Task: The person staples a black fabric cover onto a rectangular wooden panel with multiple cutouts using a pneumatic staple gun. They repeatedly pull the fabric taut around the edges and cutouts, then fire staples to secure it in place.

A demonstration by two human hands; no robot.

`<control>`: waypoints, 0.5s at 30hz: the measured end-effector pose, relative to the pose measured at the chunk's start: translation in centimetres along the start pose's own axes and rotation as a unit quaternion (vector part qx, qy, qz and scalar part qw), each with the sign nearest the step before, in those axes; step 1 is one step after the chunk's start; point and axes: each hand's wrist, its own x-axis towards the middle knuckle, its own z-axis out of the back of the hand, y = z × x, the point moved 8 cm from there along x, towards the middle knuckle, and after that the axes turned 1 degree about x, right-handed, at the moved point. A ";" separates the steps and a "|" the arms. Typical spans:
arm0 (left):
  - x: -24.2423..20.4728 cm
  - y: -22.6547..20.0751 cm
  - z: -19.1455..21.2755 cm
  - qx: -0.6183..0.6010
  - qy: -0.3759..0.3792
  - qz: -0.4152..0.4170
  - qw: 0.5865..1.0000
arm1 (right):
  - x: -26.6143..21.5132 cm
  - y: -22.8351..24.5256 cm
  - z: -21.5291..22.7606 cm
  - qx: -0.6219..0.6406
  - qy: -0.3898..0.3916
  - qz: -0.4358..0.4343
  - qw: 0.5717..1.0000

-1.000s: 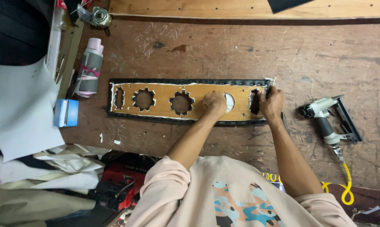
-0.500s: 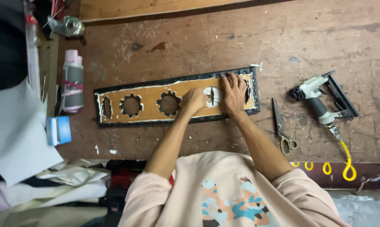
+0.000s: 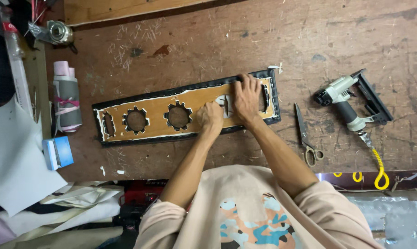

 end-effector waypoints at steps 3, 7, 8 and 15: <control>0.9 -0.9 -1.4 0.045 0.040 -0.017 0.998 | 0.6 0.7 0.7 0.036 -0.031 0.029 0.998; 1.3 -0.6 -0.5 -0.001 0.053 -0.084 0.995 | 0.4 1.2 1.1 0.022 -0.005 0.035 0.999; 1.5 -0.1 -0.4 -0.035 0.087 -0.081 0.992 | 0.5 1.2 1.2 0.018 0.002 0.043 0.999; 0.1 1.4 2.1 -0.147 0.090 -0.128 0.977 | 1.0 1.9 1.5 -0.003 0.023 0.059 0.998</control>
